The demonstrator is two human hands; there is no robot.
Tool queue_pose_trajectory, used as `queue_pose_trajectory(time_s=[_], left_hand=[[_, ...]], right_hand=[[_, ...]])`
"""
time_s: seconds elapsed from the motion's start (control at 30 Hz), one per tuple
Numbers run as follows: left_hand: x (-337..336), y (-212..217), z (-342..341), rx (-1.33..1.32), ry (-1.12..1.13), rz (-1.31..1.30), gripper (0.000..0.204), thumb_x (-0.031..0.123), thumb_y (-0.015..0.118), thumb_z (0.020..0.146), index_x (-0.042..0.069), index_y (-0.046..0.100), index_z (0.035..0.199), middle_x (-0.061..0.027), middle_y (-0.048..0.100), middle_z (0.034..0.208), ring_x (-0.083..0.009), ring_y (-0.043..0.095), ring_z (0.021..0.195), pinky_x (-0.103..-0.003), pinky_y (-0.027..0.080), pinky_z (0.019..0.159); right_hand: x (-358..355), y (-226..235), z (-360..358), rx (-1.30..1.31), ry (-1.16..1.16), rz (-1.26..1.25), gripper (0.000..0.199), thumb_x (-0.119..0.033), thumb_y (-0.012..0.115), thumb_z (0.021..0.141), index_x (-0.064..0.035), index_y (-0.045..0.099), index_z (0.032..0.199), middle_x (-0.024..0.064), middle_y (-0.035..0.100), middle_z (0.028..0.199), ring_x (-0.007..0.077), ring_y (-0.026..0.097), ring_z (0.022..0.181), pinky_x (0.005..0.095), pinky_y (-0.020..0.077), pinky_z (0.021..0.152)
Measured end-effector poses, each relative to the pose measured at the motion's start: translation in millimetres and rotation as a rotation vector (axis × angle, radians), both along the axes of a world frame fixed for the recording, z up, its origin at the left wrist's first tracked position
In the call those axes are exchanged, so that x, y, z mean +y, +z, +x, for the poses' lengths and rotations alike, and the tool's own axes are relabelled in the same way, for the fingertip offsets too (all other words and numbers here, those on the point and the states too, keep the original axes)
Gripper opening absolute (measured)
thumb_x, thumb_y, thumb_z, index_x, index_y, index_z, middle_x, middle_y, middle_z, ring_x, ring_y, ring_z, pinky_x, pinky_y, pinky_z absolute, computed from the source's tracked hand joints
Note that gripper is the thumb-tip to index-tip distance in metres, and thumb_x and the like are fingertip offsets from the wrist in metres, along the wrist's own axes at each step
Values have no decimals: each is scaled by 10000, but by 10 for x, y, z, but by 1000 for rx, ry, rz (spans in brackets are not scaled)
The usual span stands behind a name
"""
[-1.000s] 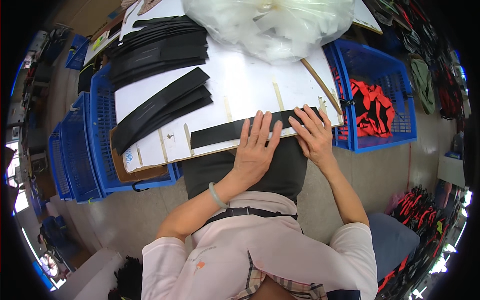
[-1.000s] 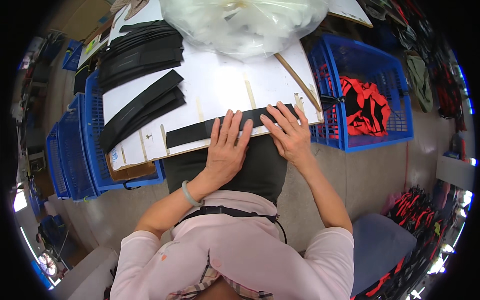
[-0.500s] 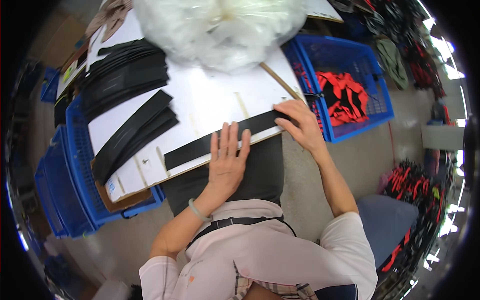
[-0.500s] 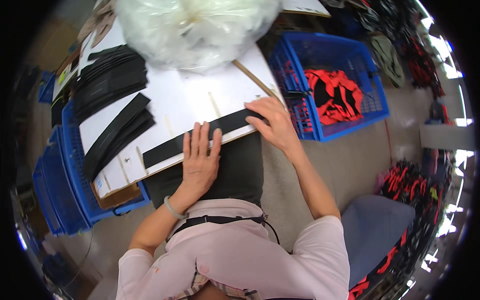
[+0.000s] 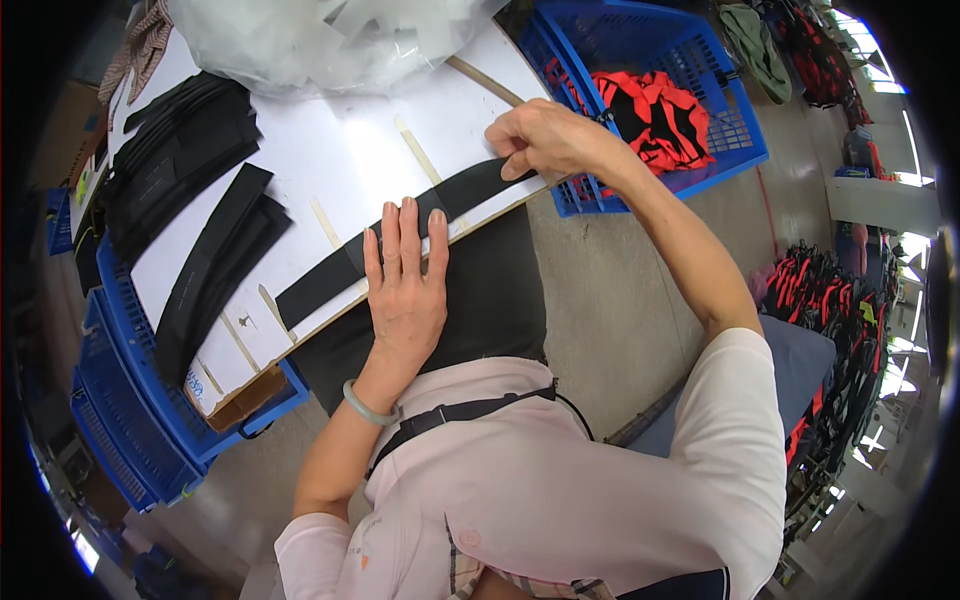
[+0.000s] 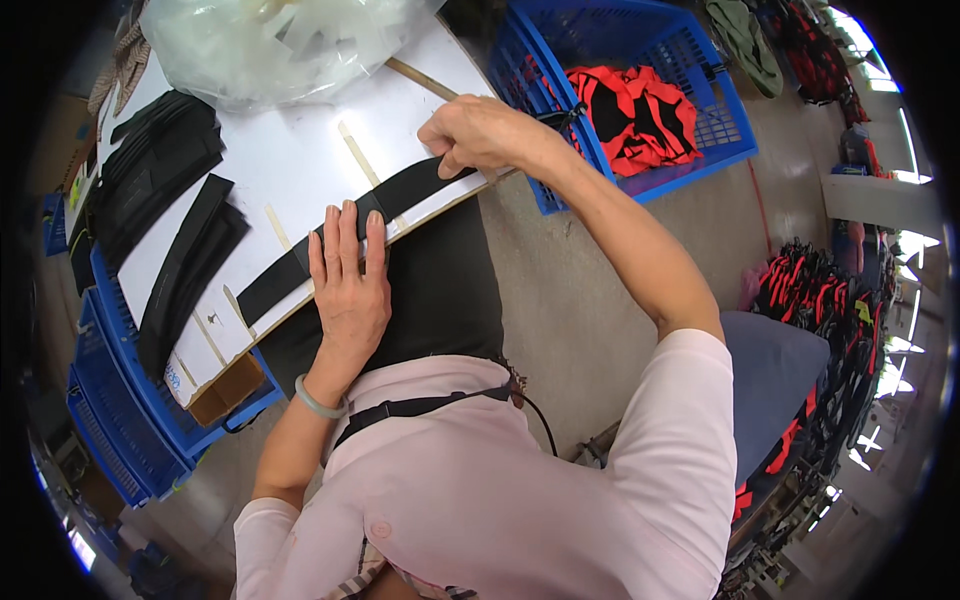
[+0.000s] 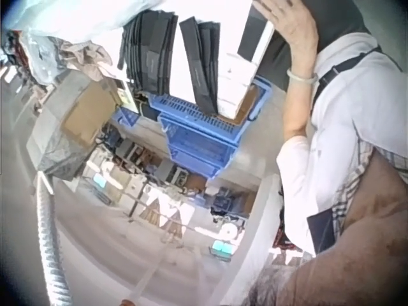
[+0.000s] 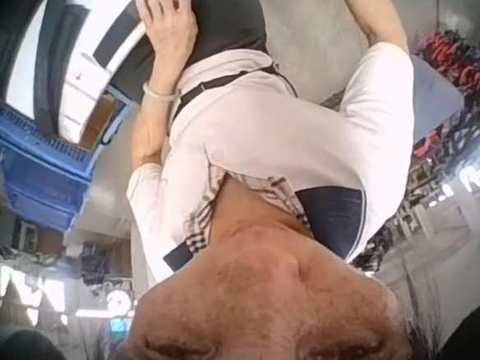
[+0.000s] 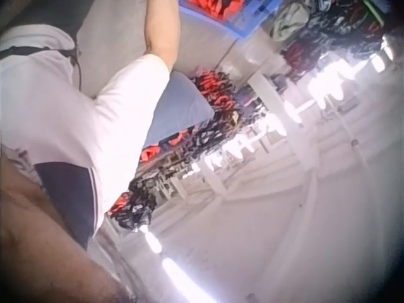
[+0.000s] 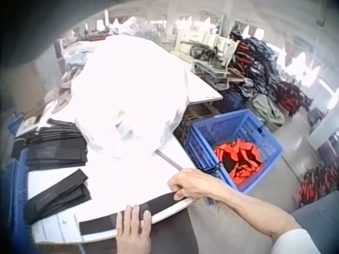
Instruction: Applying white adhesive strips to black fabric straps on a workbench.
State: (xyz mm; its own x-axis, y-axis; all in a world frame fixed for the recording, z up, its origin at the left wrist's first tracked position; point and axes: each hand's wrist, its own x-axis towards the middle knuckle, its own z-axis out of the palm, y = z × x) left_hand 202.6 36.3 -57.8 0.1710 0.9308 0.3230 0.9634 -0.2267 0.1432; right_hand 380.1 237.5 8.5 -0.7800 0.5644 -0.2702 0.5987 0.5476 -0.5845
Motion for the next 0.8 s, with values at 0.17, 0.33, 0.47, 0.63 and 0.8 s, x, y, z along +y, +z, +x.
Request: queue_pose_trajectory(time_s=[0.17, 0.33, 0.47, 0.63, 0.8], left_hand=[[-7, -5, 2, -43, 4, -2, 686, -58, 573, 753, 44, 418, 1413, -243, 367, 1471, -398, 345, 1382, -529, 250, 1126], [-25, 33, -5, 6, 14, -20, 555, 15, 549, 843, 42, 445, 1387, -242, 391, 1459, -393, 351, 1385, -527, 253, 1125], [-22, -4, -6, -3, 6, -4, 547, 31, 553, 847, 41, 447, 1383, -240, 389, 1460, -390, 348, 1387, -529, 256, 1125], [-21, -33, -18, -37, 25, 26, 606, -36, 557, 801, 62, 445, 1388, -213, 392, 1461, -376, 367, 1376, -518, 267, 1120], [-26, 30, -47, 4, 15, 30, 499, 48, 542, 841, 28, 478, 1336, -243, 417, 1435, -390, 391, 1355, -512, 286, 1115]], right_hand=[[13, -7, 19, 12, 10, -37, 396, -35, 757, 707, -18, 366, 645, 53, 345, 542, 171, 355, 524, 351, 328, 508], [28, -54, 55, 29, 19, -59, 374, -21, 737, 716, -24, 367, 656, 36, 340, 553, 152, 352, 539, 342, 323, 512], [53, -105, 95, 40, 6, -77, 380, -45, 756, 686, -10, 381, 631, 66, 371, 514, 180, 373, 520, 370, 330, 513], [53, -66, 81, -8, 10, -89, 364, -19, 723, 716, -24, 361, 675, 31, 330, 585, 150, 330, 575, 335, 307, 531], [51, -42, 51, 6, 12, -90, 351, -22, 727, 710, -12, 378, 680, 46, 339, 586, 158, 342, 570, 337, 311, 531]])
